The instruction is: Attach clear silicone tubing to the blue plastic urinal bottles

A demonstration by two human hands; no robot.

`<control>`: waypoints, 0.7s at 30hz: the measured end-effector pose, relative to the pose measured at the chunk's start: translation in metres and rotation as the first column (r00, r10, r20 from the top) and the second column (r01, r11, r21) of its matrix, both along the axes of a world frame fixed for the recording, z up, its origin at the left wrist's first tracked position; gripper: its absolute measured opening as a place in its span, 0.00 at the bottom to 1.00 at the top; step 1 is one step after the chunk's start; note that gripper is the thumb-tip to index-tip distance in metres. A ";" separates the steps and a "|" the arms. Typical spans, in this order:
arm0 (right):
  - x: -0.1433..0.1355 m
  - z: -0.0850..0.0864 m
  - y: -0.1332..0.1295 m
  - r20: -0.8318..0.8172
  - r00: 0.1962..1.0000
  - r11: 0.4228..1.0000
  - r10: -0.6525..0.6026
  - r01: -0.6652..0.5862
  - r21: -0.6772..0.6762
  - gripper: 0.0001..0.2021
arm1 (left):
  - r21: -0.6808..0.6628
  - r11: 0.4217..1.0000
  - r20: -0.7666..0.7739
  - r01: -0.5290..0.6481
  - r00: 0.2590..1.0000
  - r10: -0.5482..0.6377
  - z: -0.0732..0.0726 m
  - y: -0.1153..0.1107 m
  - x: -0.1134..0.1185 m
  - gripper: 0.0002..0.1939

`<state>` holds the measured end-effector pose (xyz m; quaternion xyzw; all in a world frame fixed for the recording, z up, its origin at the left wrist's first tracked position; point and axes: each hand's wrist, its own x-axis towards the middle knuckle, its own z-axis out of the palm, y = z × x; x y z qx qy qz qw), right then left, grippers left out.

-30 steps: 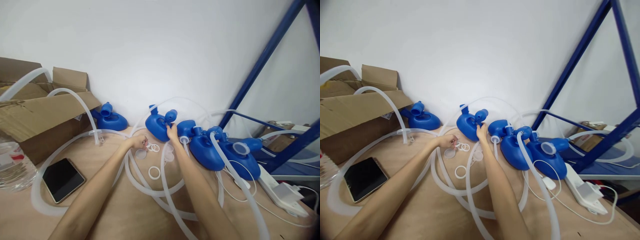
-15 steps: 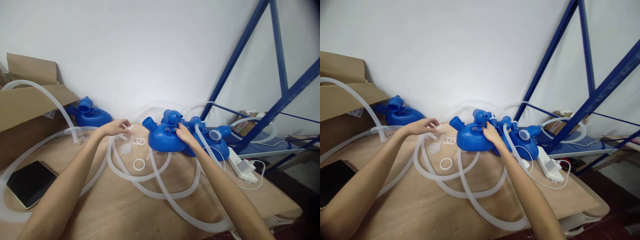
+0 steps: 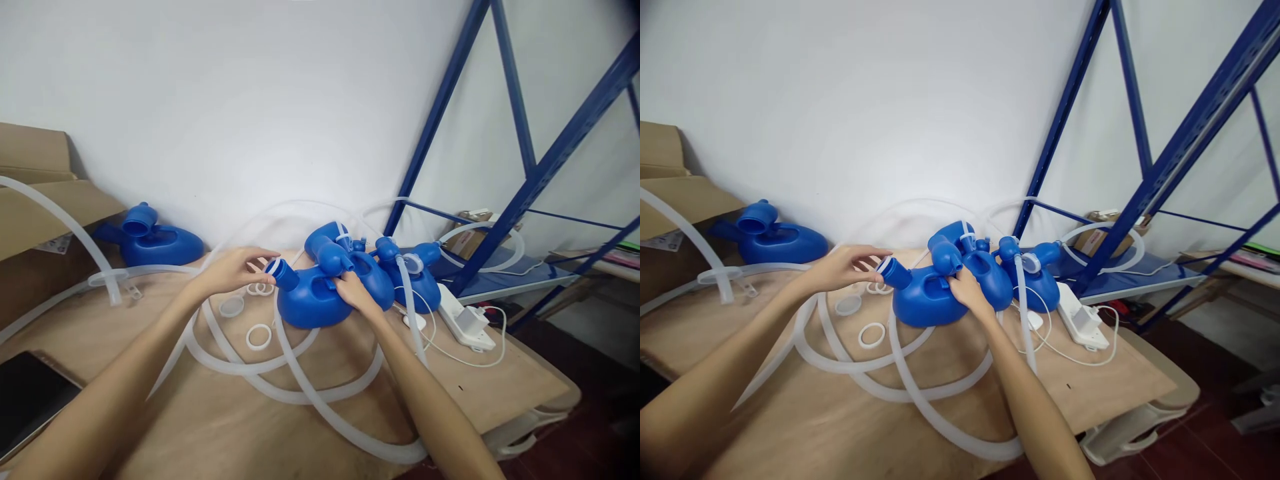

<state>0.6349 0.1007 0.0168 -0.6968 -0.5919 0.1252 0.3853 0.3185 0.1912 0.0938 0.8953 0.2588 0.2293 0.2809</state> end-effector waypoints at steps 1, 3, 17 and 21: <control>-0.001 0.000 -0.001 0.002 1.000 1.000 0.003 -0.003 -0.004 0.21 | 0.050 0.999 0.001 0.003 1.000 -0.003 0.002 -0.003 0.001 0.40; -0.003 -0.001 -0.003 0.003 1.000 1.000 0.007 -0.007 -0.017 0.20 | 0.137 0.990 -0.009 0.019 1.000 -0.018 0.004 -0.008 0.002 0.38; -0.001 -0.010 -0.002 -0.028 1.000 1.000 0.012 -0.011 0.030 0.19 | 0.303 0.947 -0.221 0.108 0.974 -0.041 0.016 -0.028 0.004 0.21; 0.003 -0.015 -0.001 -0.043 0.996 0.992 0.075 -0.070 0.108 0.22 | 0.290 0.954 -0.181 0.076 0.983 -0.023 0.016 -0.030 0.005 0.24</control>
